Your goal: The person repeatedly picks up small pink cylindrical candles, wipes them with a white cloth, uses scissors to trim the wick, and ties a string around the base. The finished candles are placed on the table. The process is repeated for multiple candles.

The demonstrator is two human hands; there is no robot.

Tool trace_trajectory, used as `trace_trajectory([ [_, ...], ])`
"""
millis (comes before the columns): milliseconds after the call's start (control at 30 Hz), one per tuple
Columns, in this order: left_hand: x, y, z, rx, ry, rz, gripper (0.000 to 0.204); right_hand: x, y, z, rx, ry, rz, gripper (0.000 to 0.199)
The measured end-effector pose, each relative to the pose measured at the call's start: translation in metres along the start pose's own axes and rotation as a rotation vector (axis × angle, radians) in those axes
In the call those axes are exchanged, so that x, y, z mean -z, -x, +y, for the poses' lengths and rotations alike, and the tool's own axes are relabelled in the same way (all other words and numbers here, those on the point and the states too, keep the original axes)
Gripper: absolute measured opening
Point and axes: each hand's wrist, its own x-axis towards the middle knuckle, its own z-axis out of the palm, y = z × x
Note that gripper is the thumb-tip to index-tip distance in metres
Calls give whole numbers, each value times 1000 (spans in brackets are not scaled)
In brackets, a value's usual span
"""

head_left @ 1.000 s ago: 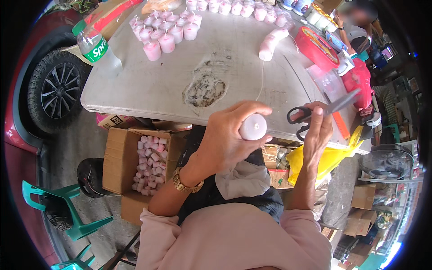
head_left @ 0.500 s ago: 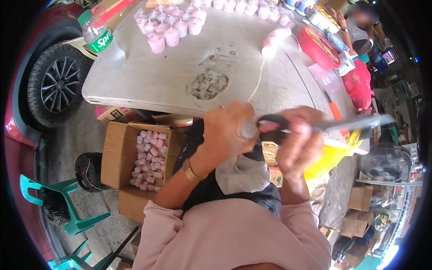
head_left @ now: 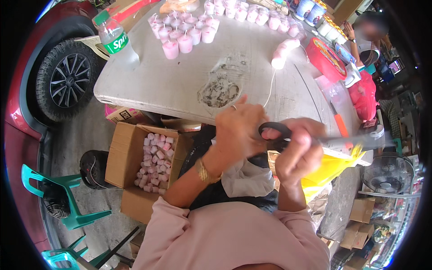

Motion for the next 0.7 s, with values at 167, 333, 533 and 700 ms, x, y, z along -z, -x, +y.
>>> trace_trajectory([
  [167, 0, -2, 4, -84, -6, 37, 21, -16, 9, -4, -146, -631, 527, 40],
  [333, 3, -7, -3, -66, -63, 18, 28, -23, 10, 10, -296, -555, 72, 26],
  [533, 24, -5, -30, 24, -95, -15, 22, -17, 42, 33, -669, -713, -92, 20],
  [700, 54, 7, -47, 140, -201, -185, 42, -31, 90, 39, -877, -1208, -512, 50],
])
